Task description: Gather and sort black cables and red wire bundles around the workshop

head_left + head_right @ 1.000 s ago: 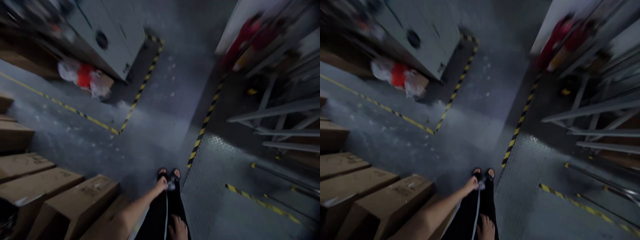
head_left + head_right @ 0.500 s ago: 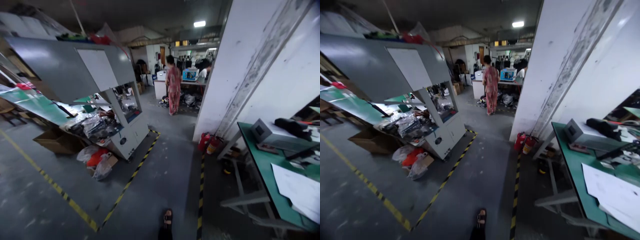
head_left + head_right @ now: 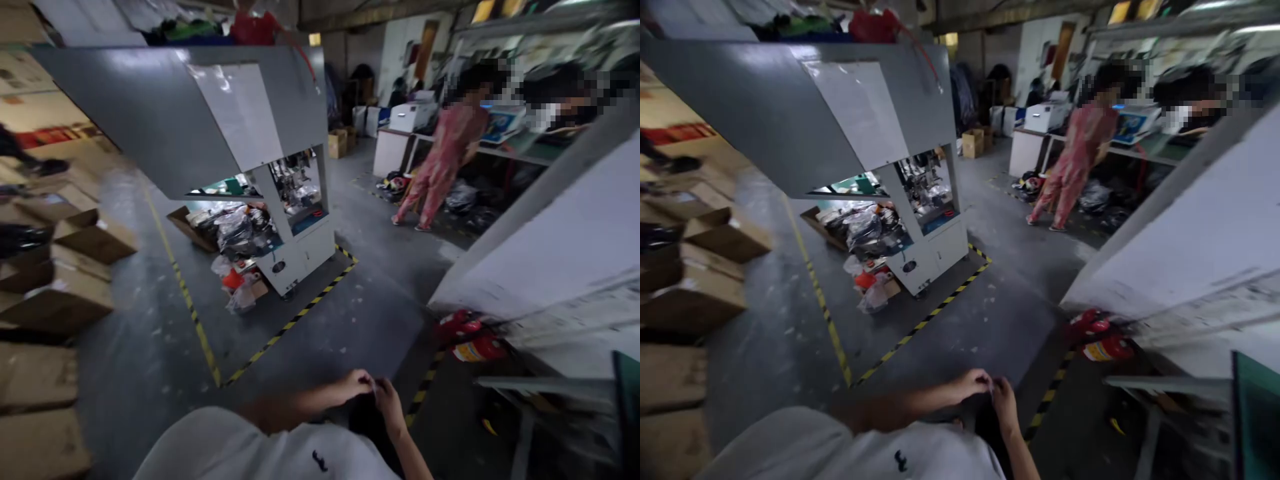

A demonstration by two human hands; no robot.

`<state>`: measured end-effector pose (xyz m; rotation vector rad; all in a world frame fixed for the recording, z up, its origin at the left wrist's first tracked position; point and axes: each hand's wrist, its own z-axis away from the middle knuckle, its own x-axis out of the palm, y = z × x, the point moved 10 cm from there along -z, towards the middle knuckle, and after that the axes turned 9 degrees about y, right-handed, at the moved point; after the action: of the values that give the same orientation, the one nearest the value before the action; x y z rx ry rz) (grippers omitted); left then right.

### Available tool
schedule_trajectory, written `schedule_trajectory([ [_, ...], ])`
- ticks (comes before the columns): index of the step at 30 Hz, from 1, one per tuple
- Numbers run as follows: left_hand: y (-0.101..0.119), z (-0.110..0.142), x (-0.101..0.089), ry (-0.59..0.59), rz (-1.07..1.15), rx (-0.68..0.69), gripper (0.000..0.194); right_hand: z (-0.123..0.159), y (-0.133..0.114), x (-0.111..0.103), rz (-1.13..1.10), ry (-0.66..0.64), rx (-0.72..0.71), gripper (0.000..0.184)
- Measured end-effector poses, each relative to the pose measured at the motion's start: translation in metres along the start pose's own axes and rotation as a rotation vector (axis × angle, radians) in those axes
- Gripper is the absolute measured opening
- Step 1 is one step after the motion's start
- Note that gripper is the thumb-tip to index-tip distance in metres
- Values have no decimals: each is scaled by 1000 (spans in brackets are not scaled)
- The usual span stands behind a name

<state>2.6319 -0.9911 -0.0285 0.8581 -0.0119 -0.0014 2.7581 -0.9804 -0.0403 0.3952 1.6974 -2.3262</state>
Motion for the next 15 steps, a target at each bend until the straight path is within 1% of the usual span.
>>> schedule_trajectory([
  [3, 62, -64, 11, 62, 82, 37, 10, -68, -49, -23, -13, -9, -110, 53],
  [5, 104, -100, 17, 109, 143, 61, 7, -112, -86, -38, 3, -12, -210, 55],
  [7, 147, -127, 26, 126, 211, 86, 8, -156, -125, -51, 63, -36, -348, 56],
  [9, 188, -149, 40, 78, 274, 94, 13, -200, -157, -62, 163, -60, -475, 50],
  [11, 221, -169, 58, -9, 318, 80, 18, -247, -178, -71, 271, -61, -549, 43],
  [12, 235, -180, 67, -55, 342, 70, 22, -272, -184, -73, 313, -69, -562, 40],
  [13, 247, -192, 76, -99, 378, 60, 27, -298, -186, -75, 343, -81, -558, 36],
  [15, 268, -221, 91, -185, 479, 41, 42, -351, -184, -75, 376, -98, -508, 30],
])
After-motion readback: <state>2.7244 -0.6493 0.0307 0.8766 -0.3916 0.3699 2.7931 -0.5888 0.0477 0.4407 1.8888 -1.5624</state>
